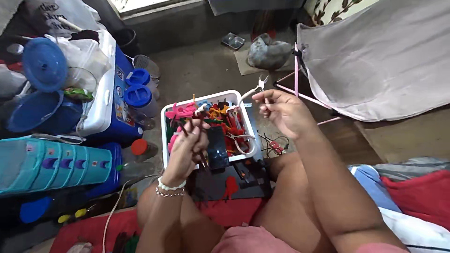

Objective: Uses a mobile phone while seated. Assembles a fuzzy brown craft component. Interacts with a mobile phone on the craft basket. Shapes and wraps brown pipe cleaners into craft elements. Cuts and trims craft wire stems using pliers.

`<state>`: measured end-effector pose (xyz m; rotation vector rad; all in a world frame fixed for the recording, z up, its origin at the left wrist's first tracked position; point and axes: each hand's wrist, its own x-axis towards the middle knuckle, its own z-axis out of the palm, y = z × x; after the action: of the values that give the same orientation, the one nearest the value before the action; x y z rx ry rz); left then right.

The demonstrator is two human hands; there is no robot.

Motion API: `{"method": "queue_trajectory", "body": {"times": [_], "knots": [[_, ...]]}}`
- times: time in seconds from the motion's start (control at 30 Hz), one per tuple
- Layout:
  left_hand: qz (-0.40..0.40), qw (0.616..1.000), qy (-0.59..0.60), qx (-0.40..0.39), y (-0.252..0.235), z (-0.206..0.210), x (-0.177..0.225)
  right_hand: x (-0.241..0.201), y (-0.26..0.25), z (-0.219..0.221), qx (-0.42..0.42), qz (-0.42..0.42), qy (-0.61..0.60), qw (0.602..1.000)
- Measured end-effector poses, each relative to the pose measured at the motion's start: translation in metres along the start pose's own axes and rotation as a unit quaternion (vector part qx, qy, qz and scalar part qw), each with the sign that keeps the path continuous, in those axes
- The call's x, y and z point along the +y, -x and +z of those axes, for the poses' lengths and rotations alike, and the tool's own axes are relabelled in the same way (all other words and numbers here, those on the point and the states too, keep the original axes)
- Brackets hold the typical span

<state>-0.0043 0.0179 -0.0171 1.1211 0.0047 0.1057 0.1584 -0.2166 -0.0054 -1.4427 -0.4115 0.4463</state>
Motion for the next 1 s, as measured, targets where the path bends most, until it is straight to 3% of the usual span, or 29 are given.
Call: {"method": "queue_trajectory", "body": {"times": [0.07, 0.17, 0.4, 0.47, 0.6, 1.0], "knots": [[-0.035, 0.997, -0.008, -0.065, 0.001, 0.013, -0.009, 0.000, 0.008, 0.011, -0.054, 0.000, -0.078, 0.995], [-0.048, 0.993, -0.019, -0.109, 0.004, 0.024, -0.016, 0.008, 0.022, 0.030, -0.125, -0.045, -0.057, 0.989], [-0.036, 0.988, -0.081, -0.125, 0.007, 0.024, -0.023, 0.019, 0.035, 0.058, -0.126, -0.068, -0.093, 0.985], [0.001, 0.980, -0.168, -0.105, 0.008, 0.022, -0.024, 0.020, 0.035, 0.059, -0.107, -0.078, -0.040, 0.990], [0.088, 0.929, -0.357, -0.039, 0.010, 0.012, -0.027, 0.020, 0.035, 0.061, -0.083, -0.100, 0.078, 0.988], [0.040, 0.959, -0.272, -0.066, 0.014, 0.012, -0.024, 0.025, 0.039, 0.070, -0.077, -0.149, 0.089, 0.982]]}}
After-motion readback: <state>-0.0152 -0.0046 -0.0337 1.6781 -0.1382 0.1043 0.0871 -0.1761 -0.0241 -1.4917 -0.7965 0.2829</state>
